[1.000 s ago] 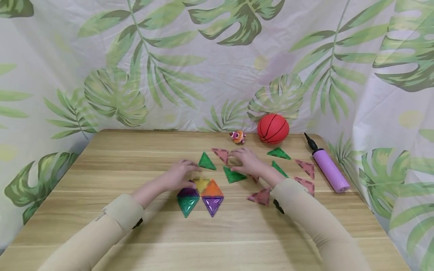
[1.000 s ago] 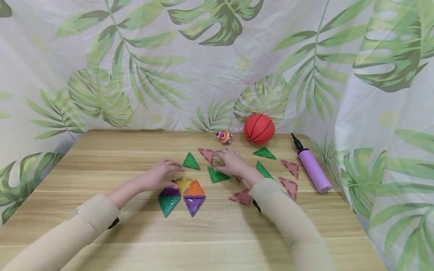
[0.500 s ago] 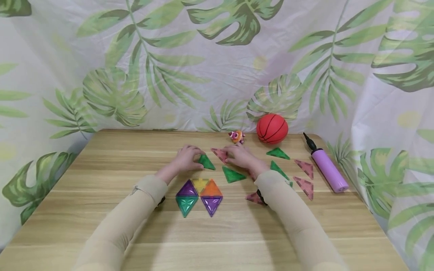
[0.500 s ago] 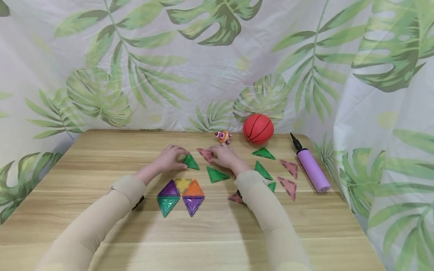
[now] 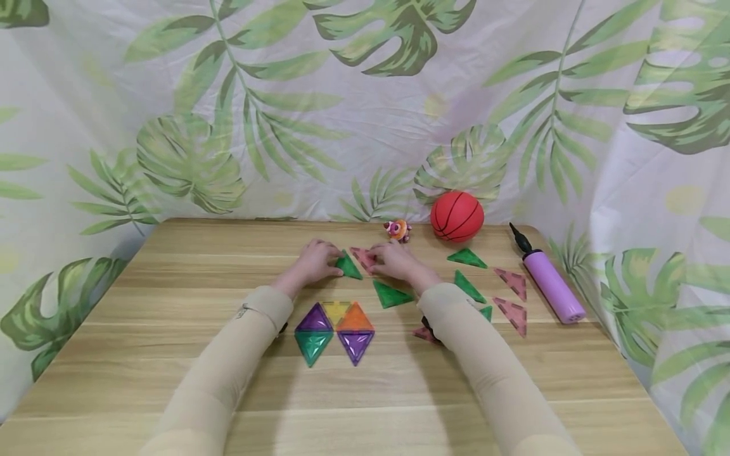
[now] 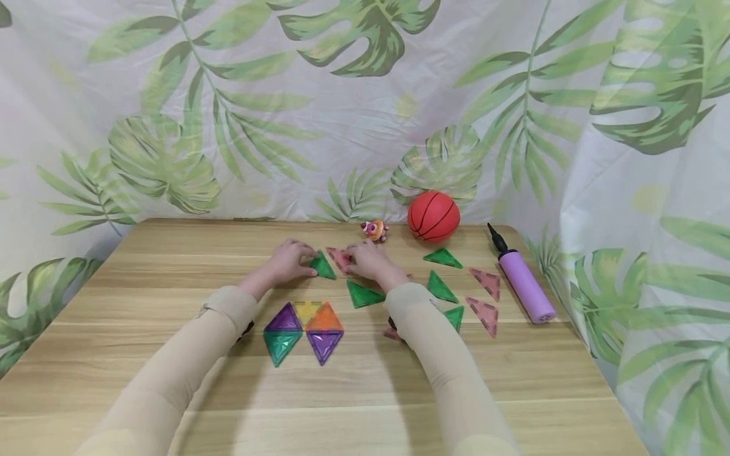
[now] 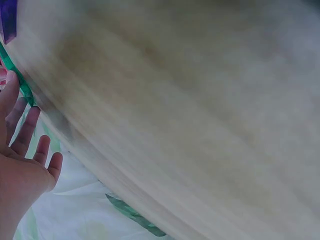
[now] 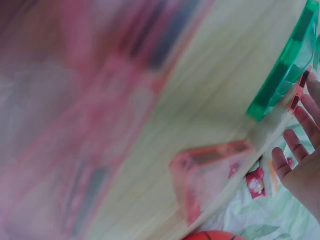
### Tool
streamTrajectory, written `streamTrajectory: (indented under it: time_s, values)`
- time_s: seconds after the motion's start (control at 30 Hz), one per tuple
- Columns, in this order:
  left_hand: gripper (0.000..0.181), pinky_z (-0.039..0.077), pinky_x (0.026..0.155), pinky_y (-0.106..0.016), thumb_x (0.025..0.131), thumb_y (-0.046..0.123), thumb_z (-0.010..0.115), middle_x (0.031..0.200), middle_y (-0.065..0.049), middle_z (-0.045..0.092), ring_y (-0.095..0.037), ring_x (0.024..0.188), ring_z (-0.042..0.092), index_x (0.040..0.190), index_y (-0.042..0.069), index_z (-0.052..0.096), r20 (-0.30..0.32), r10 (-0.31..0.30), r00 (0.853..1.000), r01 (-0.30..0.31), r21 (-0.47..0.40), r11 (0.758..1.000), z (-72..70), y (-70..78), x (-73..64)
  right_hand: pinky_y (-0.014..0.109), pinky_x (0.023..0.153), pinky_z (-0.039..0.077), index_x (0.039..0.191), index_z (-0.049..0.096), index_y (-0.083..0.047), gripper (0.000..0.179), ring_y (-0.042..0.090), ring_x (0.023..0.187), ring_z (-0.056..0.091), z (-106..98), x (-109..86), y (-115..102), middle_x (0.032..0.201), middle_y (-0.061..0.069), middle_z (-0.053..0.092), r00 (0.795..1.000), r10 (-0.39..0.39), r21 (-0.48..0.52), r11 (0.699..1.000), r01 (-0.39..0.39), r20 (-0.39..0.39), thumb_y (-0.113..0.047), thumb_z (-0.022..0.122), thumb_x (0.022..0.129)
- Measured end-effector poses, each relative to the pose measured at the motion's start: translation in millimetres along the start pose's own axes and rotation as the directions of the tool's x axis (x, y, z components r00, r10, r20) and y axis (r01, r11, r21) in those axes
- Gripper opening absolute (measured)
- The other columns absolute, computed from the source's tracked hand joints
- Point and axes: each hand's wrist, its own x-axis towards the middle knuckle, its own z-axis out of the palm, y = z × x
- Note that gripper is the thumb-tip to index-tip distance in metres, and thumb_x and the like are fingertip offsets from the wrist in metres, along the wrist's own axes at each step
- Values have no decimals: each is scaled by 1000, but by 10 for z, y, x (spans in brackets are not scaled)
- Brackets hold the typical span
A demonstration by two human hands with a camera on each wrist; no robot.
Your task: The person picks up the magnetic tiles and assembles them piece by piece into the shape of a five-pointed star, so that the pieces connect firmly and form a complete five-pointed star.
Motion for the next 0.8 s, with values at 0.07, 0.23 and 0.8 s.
streamTrajectory:
  time_s: [0.07, 0.23, 0.8]
  values:
    - [45, 30, 99, -58, 82, 33, 73, 127, -13, 58, -40, 124, 40, 121, 12, 65, 6, 5, 1000, -5, 19, 1000, -9, 16, 29, 51, 98, 34, 125, 62, -16, 39, 28, 117, 43, 0, 15, -43, 134, 3, 55, 1000, -2, 5, 1000, 2, 2, -31, 65, 89]
    - [44, 31, 99, -58, 83, 34, 72, 128, -13, 58, -40, 125, 39, 121, 13, 65, 29, -16, 999, 14, 46, 999, -22, 53, 66, 53, 99, 34, 125, 62, -14, 41, 30, 118, 43, 4, 17, -61, 134, 6, 54, 1000, -26, 15, 1000, 26, -5, -33, 66, 89]
    - [54, 29, 92, -49, 76, 40, 77, 126, -6, 60, -34, 118, 41, 121, 15, 64, -66, -71, 995, 68, -48, 997, -47, 603, -179, 56, 91, 37, 130, 57, -11, 51, 35, 122, 39, -433, -682, 528, 138, 13, 50, 998, -2, 49, 999, 5, -59, -29, 71, 85]
